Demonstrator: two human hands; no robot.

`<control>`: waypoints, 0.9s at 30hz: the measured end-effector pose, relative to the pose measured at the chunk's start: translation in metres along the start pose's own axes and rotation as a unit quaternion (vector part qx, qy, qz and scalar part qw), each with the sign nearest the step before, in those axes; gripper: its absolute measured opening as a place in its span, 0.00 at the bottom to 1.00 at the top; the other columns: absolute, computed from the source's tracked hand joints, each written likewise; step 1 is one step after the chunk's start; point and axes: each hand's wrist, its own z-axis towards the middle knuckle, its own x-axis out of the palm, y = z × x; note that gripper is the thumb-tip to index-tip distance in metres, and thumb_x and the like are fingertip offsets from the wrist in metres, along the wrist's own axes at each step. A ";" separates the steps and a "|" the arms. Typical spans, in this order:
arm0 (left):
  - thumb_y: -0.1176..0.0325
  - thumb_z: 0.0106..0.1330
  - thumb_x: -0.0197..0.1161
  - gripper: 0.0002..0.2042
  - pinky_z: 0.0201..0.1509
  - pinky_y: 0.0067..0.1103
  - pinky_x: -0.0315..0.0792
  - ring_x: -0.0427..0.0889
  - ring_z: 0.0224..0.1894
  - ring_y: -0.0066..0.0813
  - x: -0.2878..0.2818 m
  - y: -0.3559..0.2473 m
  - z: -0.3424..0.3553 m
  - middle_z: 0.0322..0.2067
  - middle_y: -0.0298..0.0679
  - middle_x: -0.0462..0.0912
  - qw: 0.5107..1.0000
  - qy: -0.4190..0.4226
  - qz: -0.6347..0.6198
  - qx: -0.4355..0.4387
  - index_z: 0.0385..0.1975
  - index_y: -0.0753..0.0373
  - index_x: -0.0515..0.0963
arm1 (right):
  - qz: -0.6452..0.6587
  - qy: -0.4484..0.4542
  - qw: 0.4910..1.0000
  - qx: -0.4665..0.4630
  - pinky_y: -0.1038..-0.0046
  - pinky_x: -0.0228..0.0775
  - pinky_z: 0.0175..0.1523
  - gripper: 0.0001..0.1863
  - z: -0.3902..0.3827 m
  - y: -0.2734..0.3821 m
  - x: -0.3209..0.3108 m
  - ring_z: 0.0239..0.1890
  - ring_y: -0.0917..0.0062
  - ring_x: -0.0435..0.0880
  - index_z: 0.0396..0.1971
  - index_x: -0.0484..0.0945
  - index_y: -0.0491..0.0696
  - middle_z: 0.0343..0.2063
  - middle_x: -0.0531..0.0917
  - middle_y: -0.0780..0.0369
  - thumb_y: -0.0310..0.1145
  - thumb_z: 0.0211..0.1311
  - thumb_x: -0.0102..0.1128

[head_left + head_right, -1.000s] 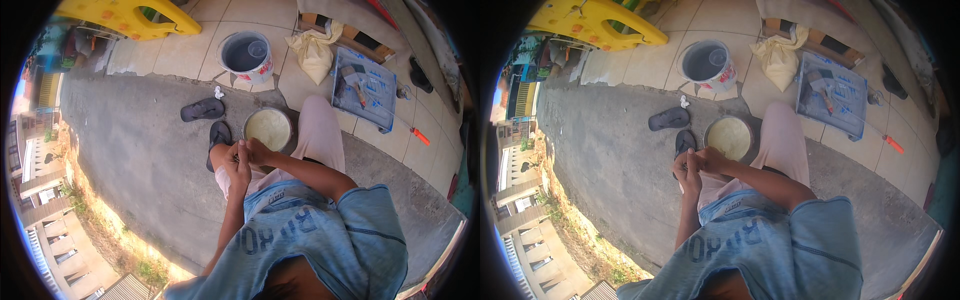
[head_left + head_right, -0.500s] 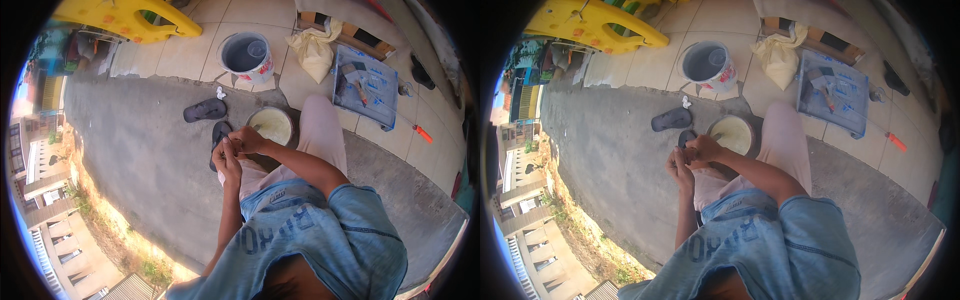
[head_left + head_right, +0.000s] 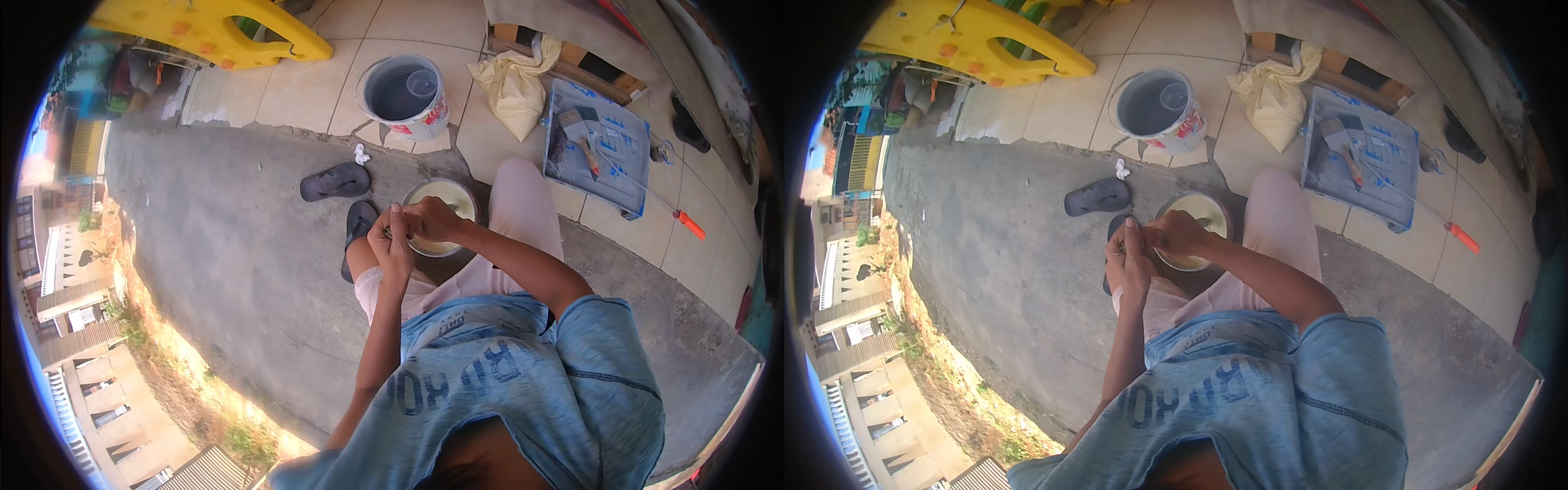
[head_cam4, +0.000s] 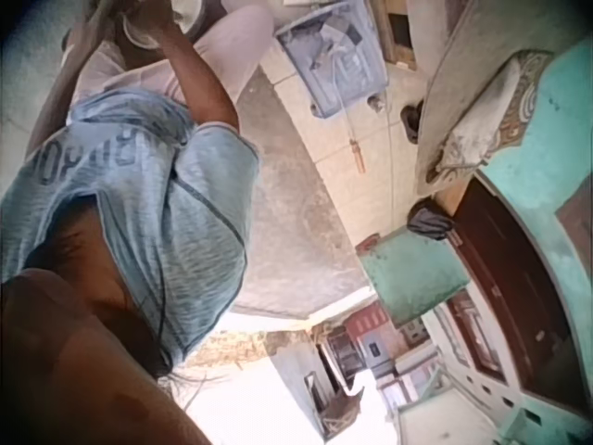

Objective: The person sits on a tiled floor and stirs a white liquid in a bucket using a wooden stick. The person holds the bucket steady with one hand while mixing with the other, occasionally scraping the sides of the container.

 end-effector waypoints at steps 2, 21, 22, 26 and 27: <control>0.58 0.70 0.47 0.22 0.26 0.18 0.57 0.62 0.21 0.17 -0.003 0.009 0.006 0.15 0.34 0.70 0.999 -0.006 -0.016 0.027 0.14 0.64 0.68 | 0.013 -0.042 0.999 0.005 0.63 0.67 0.24 0.27 0.009 -0.017 0.018 0.19 0.61 0.78 0.17 0.73 0.50 0.13 0.76 0.59 0.59 0.59 0.45; 0.66 0.71 0.47 0.20 0.22 0.15 0.57 0.62 0.19 0.14 0.011 0.002 -0.013 0.15 0.32 0.71 0.999 0.007 0.023 0.049 0.16 0.67 0.70 | 0.007 0.025 1.000 0.001 0.66 0.70 0.28 0.13 -0.011 0.000 -0.009 0.21 0.62 0.79 0.15 0.75 0.49 0.16 0.79 0.59 0.40 0.54 0.55; 0.65 0.71 0.47 0.20 0.22 0.15 0.57 0.62 0.19 0.14 0.012 0.002 -0.010 0.15 0.32 0.71 0.997 0.002 0.033 0.062 0.16 0.67 0.70 | 0.019 0.014 1.000 0.001 0.66 0.70 0.27 0.14 -0.005 -0.007 -0.007 0.20 0.62 0.79 0.14 0.74 0.49 0.15 0.78 0.59 0.40 0.53 0.56; 0.66 0.71 0.46 0.20 0.22 0.16 0.56 0.62 0.19 0.14 -0.007 0.022 -0.003 0.15 0.32 0.70 0.997 -0.006 -0.020 0.078 0.15 0.67 0.70 | 0.034 -0.035 0.999 -0.012 0.66 0.66 0.22 0.12 0.012 -0.013 0.019 0.16 0.60 0.75 0.13 0.69 0.48 0.12 0.73 0.57 0.37 0.45 0.59; 0.66 0.71 0.46 0.20 0.22 0.16 0.56 0.62 0.19 0.14 -0.014 0.026 -0.004 0.15 0.32 0.70 0.995 -0.011 -0.013 0.097 0.15 0.67 0.70 | 0.026 -0.038 0.999 -0.006 0.66 0.65 0.22 0.13 0.014 -0.011 0.026 0.16 0.59 0.74 0.13 0.68 0.48 0.11 0.73 0.56 0.38 0.44 0.59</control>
